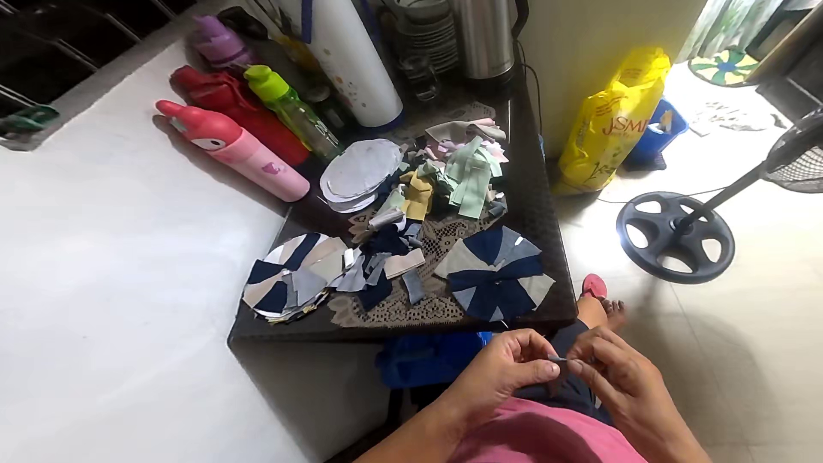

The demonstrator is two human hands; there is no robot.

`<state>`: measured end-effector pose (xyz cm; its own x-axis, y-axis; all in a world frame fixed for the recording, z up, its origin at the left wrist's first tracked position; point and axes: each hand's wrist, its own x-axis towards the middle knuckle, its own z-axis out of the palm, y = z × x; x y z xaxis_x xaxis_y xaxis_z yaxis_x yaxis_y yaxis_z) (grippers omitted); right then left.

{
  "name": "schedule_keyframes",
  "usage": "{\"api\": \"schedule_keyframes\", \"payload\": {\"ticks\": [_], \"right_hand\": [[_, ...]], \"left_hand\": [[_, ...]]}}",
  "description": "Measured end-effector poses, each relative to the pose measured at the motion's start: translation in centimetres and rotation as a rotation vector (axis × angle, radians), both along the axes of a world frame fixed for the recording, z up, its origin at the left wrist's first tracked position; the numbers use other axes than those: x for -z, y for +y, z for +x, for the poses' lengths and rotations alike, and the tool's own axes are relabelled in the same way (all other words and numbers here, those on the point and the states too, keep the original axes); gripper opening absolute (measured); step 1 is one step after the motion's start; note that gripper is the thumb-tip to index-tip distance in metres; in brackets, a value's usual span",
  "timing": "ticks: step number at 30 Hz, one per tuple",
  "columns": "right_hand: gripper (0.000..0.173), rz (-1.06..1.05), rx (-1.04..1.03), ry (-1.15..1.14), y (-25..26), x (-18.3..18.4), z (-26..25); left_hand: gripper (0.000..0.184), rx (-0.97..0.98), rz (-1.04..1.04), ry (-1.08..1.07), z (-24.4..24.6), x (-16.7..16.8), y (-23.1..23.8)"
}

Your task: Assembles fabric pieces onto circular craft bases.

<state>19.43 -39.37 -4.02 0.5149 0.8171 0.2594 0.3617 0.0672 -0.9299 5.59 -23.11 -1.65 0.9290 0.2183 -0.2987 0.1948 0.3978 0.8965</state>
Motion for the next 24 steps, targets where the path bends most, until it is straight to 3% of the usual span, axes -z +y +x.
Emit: {"api": "schedule_keyframes", "payload": {"ticks": [8,13,19,24], "right_hand": [[0.015,-0.074,-0.006,0.123,1.2,-0.4,0.0],[0.013,-0.006,-0.104,0.097,1.5,-0.6,0.7],[0.011,0.146,-0.251,0.003,1.6,-0.9,1.2],[0.01,0.19,-0.246,0.005,1.5,-1.3,1.1]], "left_hand": [[0.01,-0.114,0.13,-0.042,0.7,-0.3,0.5],[0.039,0.029,-0.21,0.104,0.5,-0.8,1.4],[0.025,0.367,-0.572,-0.042,0.3,1.6,2.4],[0.017,0.431,-0.555,-0.132,0.4,2.1,2.3]]}}
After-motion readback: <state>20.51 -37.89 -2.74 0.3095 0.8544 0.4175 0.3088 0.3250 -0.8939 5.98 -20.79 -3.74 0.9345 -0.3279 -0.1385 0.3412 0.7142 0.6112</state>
